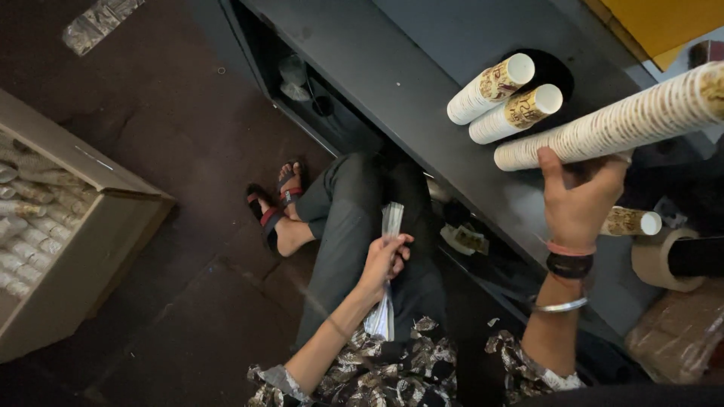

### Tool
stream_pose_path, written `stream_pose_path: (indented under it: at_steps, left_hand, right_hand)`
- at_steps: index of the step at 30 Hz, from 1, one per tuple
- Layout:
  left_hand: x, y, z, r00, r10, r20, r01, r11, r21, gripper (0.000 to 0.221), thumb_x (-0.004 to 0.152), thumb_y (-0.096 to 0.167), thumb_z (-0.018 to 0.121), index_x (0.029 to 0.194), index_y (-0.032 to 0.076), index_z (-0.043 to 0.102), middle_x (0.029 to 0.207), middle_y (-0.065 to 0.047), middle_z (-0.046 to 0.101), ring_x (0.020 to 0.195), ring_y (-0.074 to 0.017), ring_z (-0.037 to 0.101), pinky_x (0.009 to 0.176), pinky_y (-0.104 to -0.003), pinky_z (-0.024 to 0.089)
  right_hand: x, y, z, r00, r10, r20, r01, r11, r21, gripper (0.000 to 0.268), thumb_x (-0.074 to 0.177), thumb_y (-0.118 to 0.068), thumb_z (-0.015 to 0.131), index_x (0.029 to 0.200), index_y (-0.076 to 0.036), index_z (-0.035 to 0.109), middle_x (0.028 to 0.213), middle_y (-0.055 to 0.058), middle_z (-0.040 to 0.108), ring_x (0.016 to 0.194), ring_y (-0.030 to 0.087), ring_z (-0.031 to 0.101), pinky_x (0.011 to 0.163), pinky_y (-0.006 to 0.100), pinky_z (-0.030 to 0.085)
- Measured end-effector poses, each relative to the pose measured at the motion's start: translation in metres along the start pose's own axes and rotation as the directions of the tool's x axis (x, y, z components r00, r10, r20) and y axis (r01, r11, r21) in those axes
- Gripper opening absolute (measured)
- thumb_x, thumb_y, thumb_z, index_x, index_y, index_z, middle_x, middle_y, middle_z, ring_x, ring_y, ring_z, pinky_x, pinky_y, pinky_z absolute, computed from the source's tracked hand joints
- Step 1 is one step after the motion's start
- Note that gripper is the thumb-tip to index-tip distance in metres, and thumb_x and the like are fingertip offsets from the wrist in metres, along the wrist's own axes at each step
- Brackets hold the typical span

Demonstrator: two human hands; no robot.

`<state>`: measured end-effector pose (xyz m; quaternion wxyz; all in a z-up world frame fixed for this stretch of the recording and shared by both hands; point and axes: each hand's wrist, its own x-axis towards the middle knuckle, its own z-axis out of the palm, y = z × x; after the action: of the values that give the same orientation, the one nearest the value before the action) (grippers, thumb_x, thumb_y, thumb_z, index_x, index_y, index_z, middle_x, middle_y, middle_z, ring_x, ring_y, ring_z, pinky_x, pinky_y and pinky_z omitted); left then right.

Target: The person is packaging paper cups into plastic bags at a manufacturing facility.

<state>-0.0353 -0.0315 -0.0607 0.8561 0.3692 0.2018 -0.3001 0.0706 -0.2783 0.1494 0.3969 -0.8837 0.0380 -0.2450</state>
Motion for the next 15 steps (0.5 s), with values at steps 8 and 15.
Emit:
stream_pose_path:
  at_steps: [8,15]
  left_hand:
    - [0.001,0.0,0.001,1.0,-0.01,-0.003,0.01,1.0,-0.013,0.024,0.102,0.028,0.06,0.109,0.007,0.067,0.072,0.001,0.063,0.045,-0.003,0.047,0.035,-0.019,0.025]
    - [-0.001,0.002,0.002,1.0,0.001,0.011,0.0,0.999,-0.039,0.023,0.102,0.027,0.059,0.108,0.007,0.067,0.072,0.001,0.063,0.046,-0.0028,0.049,0.036,-0.019,0.027]
  right_hand:
    - [0.008,-0.003,0.009,0.992,-0.078,0.098,0.062,0.985,0.159,0.055,0.107,-0.006,0.083,0.141,0.006,0.041,0.133,0.015,0.063,0.121,0.019,0.068,0.097,0.028,0.058]
    - [0.006,-0.008,0.006,0.997,-0.035,0.071,0.026,0.993,0.116,0.054,0.11,-0.015,0.084,0.14,0.004,0.043,0.129,0.012,0.063,0.115,0.019,0.068,0.091,0.028,0.057]
